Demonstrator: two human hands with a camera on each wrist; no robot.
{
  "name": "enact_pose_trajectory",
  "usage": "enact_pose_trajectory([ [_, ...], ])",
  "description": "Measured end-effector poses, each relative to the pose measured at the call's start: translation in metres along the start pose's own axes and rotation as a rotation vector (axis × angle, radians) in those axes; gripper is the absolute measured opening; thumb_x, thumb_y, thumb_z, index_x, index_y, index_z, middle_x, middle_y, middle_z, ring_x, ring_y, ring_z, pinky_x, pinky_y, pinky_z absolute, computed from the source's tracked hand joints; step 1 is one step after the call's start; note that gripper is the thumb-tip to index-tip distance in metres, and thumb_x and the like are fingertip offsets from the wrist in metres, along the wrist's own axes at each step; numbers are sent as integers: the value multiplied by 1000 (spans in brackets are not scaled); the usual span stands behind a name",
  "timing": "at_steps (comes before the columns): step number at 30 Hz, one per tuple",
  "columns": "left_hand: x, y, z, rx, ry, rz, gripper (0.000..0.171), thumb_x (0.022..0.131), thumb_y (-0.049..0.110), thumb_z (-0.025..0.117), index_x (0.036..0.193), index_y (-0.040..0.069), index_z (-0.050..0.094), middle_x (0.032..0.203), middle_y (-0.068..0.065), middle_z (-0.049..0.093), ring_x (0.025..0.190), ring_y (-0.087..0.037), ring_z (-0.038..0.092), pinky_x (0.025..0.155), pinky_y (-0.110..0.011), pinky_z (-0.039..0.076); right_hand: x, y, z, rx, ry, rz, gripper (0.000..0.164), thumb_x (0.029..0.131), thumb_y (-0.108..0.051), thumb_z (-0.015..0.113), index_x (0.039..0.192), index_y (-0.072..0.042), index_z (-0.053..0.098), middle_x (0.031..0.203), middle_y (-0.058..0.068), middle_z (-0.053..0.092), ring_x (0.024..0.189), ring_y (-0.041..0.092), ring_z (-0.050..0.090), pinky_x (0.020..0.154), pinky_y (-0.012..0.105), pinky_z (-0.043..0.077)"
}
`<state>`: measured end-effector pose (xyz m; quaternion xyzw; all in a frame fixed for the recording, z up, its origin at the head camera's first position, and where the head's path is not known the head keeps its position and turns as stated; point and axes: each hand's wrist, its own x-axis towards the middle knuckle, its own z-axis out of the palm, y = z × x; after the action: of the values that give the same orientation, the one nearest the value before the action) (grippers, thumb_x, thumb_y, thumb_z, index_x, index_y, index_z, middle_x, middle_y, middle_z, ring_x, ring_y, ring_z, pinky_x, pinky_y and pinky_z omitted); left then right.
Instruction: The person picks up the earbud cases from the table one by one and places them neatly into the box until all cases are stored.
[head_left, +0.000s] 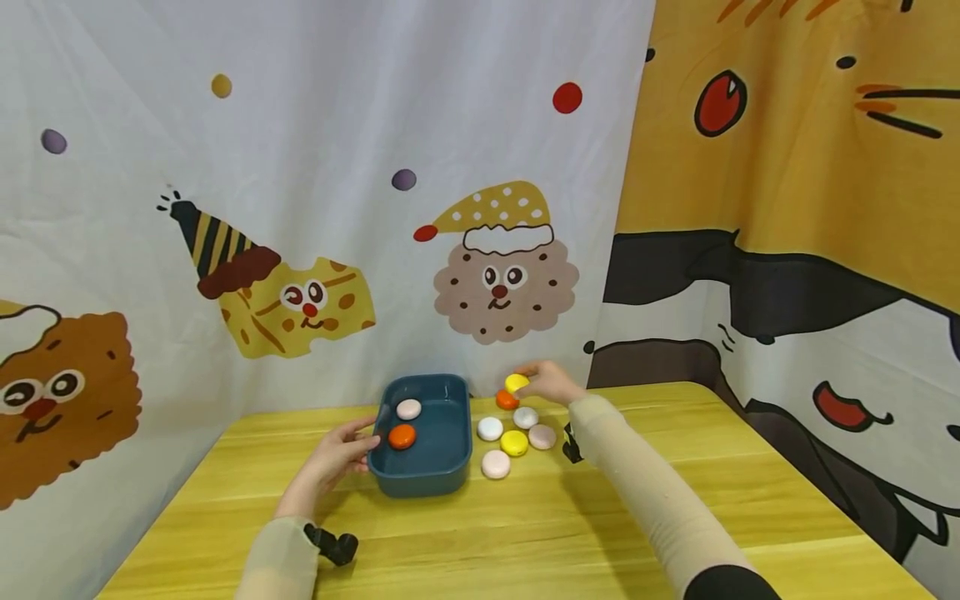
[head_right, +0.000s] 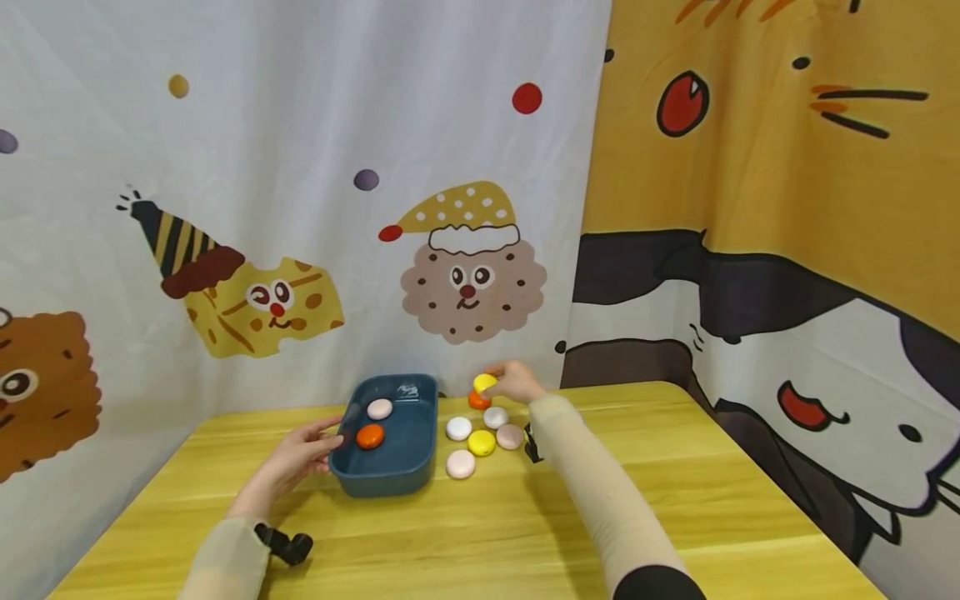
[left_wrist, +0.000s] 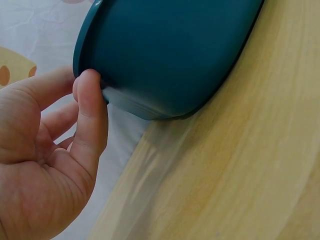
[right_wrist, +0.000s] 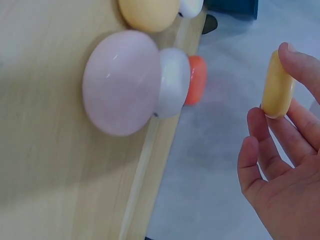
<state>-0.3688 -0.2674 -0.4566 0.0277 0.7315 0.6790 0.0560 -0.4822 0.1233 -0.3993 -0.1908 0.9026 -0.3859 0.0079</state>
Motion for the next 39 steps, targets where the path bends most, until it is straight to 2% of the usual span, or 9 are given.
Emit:
enact_pose_trajectory([
  [7,0,-2,0,2,-4,10,57,96,6,59,148,-1,35,119,-28,57,61,-12,56,57,-23,53,3,-18,4,-3,-29,-42,52,80,-12,77,128,1,61,127,15,61,121,33,53,100,44,44],
  [14,0,-4,-1,4,-13,14,58,97,8,59,149,0,35,116,-27,58,60,-12,56,58,-25,54,9,-25,8,7,-21,-107,46,79,-10,77,122,0,66,122,15,64,117,32,55,96,44,46],
  [22,-3,-3,1,22,-10,20,58,97,9,59,148,-2,34,114,-25,58,61,-13,56,60,-28,55,12,-33,14,9,-21,-101,44,78,-9,78,120,-3,67,120,11,65,115,31,56,95,44,47],
  [29,-2,-2,0,12,-13,31,58,97,9,59,148,-3,33,114,-25,59,60,-13,56,59,-27,55,17,-46,19,-17,-36,-139,41,78,-8,77,118,-4,69,118,10,66,113,31,57,93,41,48],
  [39,1,-3,-2,13,-22,29,58,97,8,58,149,-1,33,117,-28,57,59,-11,56,60,-26,55,26,-62,32,-17,-71,-145,50,76,-12,81,123,-3,66,122,10,64,113,28,57,94,39,47],
])
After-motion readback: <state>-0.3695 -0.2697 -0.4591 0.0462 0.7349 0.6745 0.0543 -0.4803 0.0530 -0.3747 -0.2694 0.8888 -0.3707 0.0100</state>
